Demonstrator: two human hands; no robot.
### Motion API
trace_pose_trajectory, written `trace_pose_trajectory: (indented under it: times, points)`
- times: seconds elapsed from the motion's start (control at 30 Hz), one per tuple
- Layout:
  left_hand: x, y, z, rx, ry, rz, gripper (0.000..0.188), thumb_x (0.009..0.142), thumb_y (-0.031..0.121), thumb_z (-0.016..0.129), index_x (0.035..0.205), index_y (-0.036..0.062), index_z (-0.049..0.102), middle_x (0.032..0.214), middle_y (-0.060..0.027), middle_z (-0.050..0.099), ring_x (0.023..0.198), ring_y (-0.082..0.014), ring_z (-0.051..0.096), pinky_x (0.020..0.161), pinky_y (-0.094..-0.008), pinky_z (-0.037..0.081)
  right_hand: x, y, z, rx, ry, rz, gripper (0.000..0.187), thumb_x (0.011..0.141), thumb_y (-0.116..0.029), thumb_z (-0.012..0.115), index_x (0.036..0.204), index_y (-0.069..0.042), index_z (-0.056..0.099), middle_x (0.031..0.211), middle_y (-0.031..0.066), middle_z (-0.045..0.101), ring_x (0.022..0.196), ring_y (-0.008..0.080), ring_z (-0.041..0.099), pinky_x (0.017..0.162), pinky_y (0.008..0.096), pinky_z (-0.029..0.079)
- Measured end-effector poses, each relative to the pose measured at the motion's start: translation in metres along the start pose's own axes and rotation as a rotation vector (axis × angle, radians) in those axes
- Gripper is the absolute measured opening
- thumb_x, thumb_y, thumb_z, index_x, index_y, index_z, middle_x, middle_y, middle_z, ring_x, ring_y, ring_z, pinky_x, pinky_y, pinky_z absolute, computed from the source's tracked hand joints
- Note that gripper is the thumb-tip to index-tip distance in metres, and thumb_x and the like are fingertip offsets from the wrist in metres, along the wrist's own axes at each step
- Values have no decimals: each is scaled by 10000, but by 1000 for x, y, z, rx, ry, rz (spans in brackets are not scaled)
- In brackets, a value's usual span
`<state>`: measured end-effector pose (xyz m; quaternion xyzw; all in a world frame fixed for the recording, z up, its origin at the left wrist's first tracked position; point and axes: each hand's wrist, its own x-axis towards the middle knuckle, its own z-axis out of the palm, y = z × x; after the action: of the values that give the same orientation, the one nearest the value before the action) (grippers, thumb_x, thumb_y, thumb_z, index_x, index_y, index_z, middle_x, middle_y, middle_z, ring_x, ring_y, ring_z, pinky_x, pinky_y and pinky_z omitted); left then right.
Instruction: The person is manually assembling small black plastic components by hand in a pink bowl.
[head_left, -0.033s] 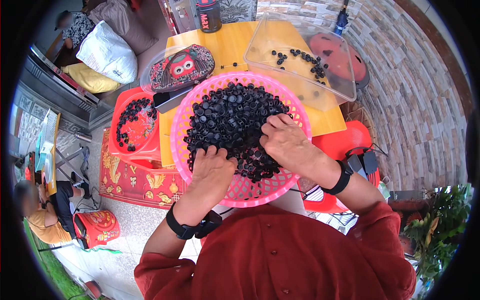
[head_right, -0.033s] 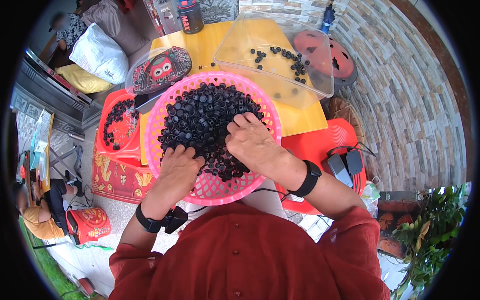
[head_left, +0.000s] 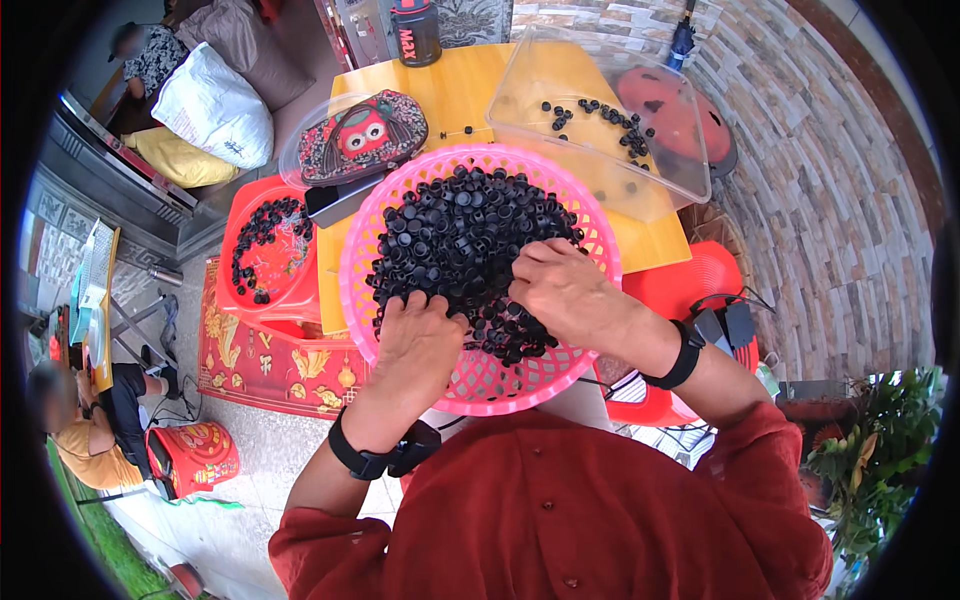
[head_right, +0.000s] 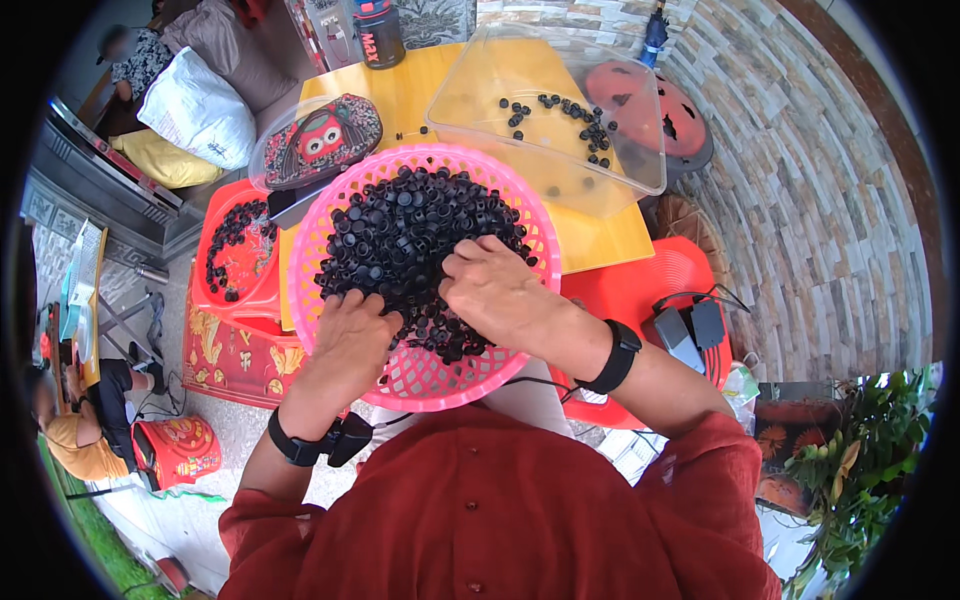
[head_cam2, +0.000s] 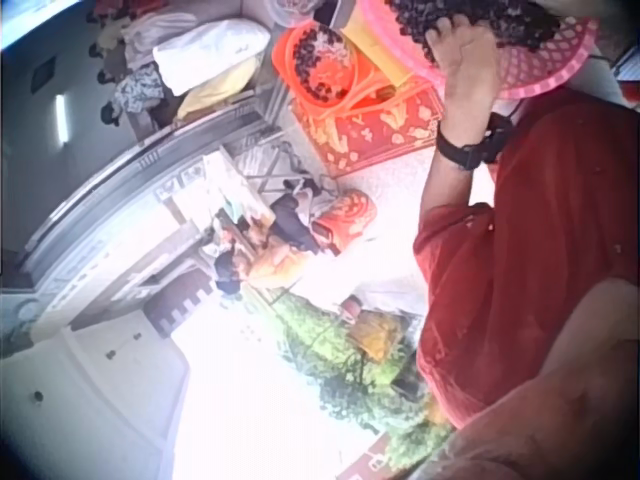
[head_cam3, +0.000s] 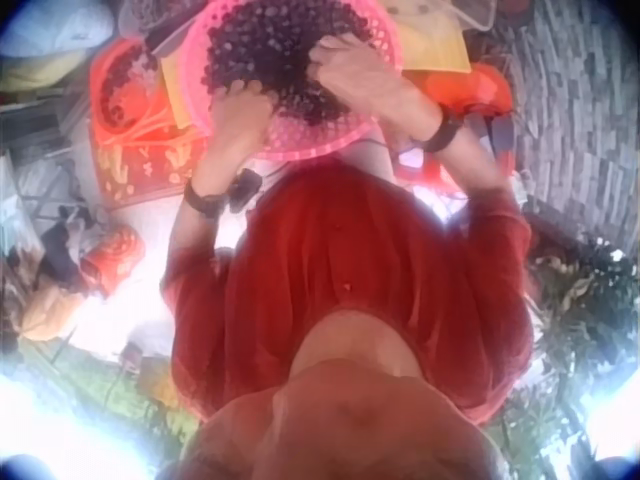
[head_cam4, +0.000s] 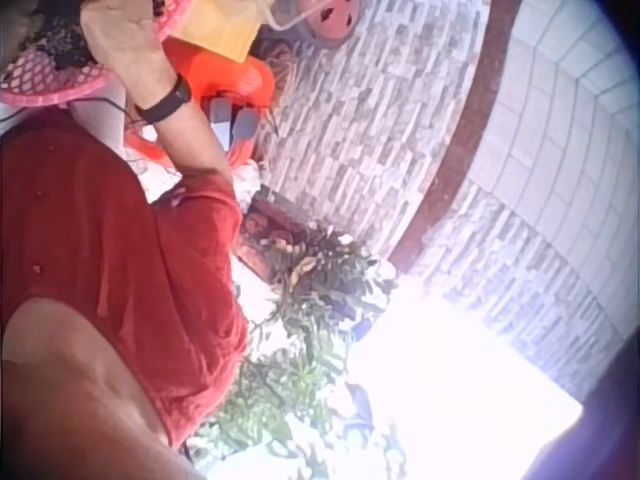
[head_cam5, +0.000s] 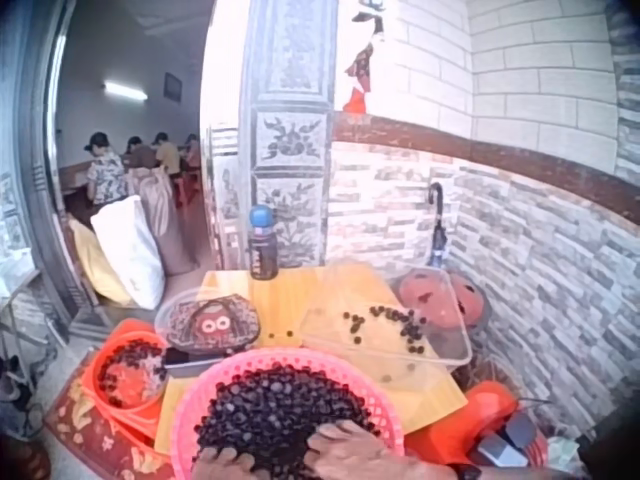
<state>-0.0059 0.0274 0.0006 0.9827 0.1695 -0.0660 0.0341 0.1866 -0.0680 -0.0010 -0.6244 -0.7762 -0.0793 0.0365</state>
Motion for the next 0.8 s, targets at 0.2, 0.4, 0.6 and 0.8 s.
trace_pose_trajectory:
  times: [0.2,0.4,0.6,0.8]
  points:
    - [-6,-14,0,17,138,-54,167,677,80,652,844,89,641,853,-67,571,876,-253,543,761,-391,413,10,-19,24,480,-389,-91,150,714,-29,569,839,-29,651,905,128,603,907,314,617,742,420,505]
    - [-16,-19,4,-224,285,-88,192,669,86,697,820,75,578,830,-74,548,854,-267,540,743,-401,415,19,-29,23,411,-561,5,180,739,-83,580,883,-26,671,946,151,602,912,322,616,741,419,505]
    - [-18,-22,17,-404,452,-115,203,663,68,707,814,61,571,805,-76,542,790,-285,550,707,-399,434,23,-35,20,399,-508,49,151,769,-166,633,864,-53,665,896,110,584,861,295,619,692,409,515]
    - [-17,-20,21,-506,524,-134,202,670,69,712,807,58,564,785,-71,543,764,-279,564,666,-392,453,21,-54,28,351,-548,107,172,730,-99,604,859,-7,672,956,171,596,921,319,620,732,408,520]
